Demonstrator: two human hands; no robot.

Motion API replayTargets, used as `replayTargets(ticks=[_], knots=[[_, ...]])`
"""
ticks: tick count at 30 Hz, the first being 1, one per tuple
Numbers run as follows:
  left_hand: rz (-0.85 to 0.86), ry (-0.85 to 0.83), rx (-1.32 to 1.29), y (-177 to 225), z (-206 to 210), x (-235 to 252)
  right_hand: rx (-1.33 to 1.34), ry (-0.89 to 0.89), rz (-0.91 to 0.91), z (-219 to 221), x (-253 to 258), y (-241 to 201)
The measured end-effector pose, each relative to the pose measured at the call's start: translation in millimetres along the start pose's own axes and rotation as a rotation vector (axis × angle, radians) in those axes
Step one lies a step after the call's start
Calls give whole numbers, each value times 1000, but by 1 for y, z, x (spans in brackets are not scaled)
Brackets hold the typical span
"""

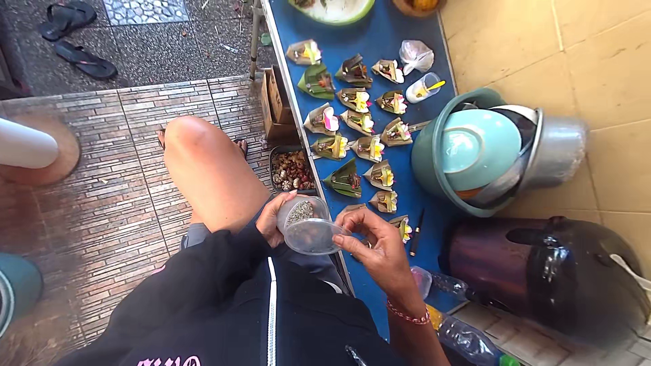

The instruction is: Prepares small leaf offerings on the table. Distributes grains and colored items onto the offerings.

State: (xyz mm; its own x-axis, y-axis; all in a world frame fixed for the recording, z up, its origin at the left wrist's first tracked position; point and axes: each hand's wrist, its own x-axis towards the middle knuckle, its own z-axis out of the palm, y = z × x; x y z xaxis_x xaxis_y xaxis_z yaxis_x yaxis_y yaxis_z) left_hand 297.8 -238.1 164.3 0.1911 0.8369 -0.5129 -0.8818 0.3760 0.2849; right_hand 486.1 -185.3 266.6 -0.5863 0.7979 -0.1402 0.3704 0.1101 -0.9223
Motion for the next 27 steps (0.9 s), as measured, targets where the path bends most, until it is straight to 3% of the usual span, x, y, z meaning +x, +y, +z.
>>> replayTargets(ticks=[3,6,8,10,13,18,20,24,27], knots=[[-64,-90,-90,3,-3,2,131,68,-103,-7,-12,-14],[-49,-156,-151,0,-8,3,-65,289,-60,-48,-32,-16],[-64,-183,-156,0,-10,4,-428,309,169,-82,-54,5],[-91,-179,-154,0,-7,4,-654,103,522,-103,-74,32],[-126,-121,-141,-1,0,3,-750,-172,926,-102,-92,77],[-158,-166,-134,-9,-2,10,-839,-200,1106,-83,-101,114],[-179,-178,-114,-11,-2,13,-858,-97,988,-79,-97,96],[-209,-187,-56,-17,-1,20,-687,225,247,-56,-79,57],[-216,-173,21,-19,6,20,-460,262,-155,-14,-44,29]])
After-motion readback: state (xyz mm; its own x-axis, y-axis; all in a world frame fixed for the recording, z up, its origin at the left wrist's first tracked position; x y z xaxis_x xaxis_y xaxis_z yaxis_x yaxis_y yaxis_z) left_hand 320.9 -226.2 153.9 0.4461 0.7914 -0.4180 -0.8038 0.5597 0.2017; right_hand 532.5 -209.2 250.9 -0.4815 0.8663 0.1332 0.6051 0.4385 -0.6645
